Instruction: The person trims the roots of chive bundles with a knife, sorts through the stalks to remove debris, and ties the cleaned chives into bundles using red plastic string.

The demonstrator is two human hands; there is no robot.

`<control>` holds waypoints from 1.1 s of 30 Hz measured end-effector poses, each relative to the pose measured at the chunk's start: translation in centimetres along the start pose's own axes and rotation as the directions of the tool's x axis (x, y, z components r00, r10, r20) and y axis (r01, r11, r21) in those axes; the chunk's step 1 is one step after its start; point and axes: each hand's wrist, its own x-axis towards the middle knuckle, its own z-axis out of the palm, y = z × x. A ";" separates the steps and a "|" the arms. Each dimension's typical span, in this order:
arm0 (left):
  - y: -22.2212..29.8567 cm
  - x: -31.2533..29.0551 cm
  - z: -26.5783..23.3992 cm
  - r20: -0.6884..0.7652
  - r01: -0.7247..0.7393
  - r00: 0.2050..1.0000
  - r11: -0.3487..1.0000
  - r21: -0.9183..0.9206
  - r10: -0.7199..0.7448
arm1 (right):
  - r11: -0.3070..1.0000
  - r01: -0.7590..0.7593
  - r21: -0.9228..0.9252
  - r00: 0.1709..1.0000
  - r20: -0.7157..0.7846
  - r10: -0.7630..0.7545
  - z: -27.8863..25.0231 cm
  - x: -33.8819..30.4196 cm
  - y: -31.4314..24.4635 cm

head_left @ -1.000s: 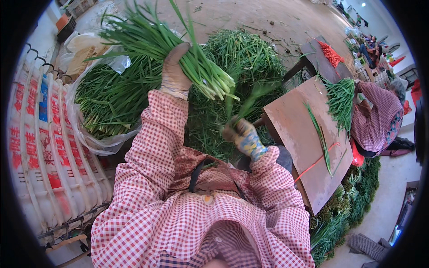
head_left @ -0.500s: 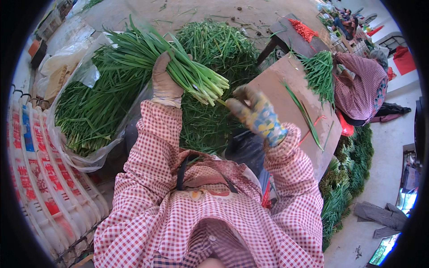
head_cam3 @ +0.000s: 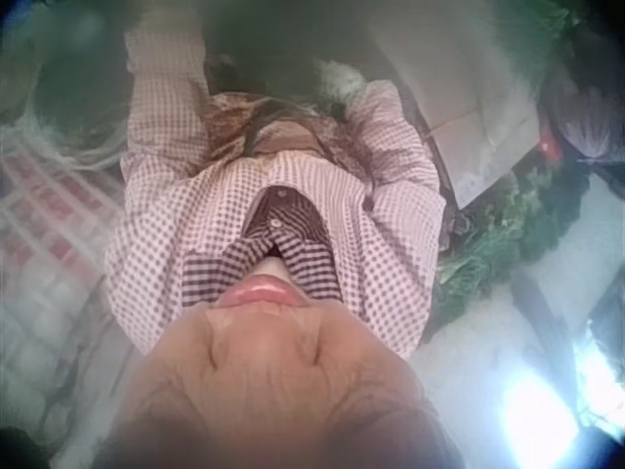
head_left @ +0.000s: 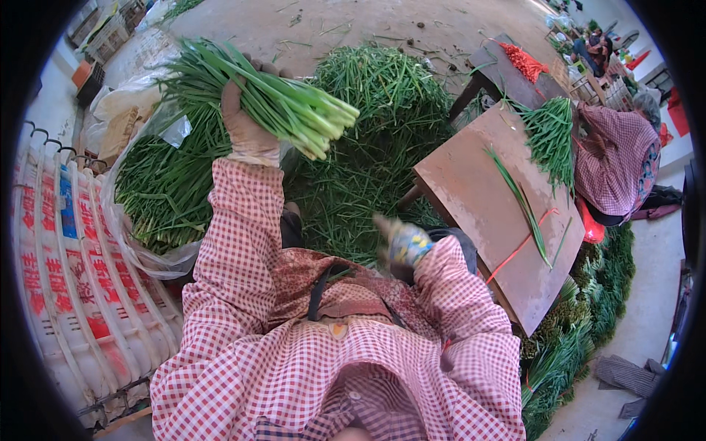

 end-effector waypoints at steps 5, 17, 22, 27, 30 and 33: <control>-5.6 -3.7 1.8 0.058 0.084 0.995 0.996 0.039 -0.086 | 0.319 0.424 0.848 0.867 -0.482 0.128 -9.7 -0.8 2.8; -27.1 -16.7 6.7 -0.057 0.682 0.689 0.673 -0.287 -0.722 | 0.893 0.087 0.442 0.584 -0.749 0.314 0.0 -12.4 10.8; -33.5 -12.6 10.4 0.057 0.643 0.763 0.746 -0.172 -0.644 | 0.940 -0.126 0.317 0.583 -0.743 0.329 -2.7 -20.8 21.8; -32.8 -4.4 10.6 -0.439 0.553 0.634 0.770 -0.318 -0.637 | 0.798 -0.567 0.202 0.575 -0.597 0.560 1.8 -25.3 33.0; -28.7 -0.9 5.1 -0.411 0.596 0.713 0.800 -0.071 -0.568 | 0.687 -0.653 0.319 0.613 -0.311 0.727 4.2 -23.9 33.7; -24.6 -0.1 -0.9 -0.400 0.556 0.793 0.814 0.169 -0.460 | 0.692 -0.619 0.371 0.635 -0.283 0.719 3.7 -24.2 33.9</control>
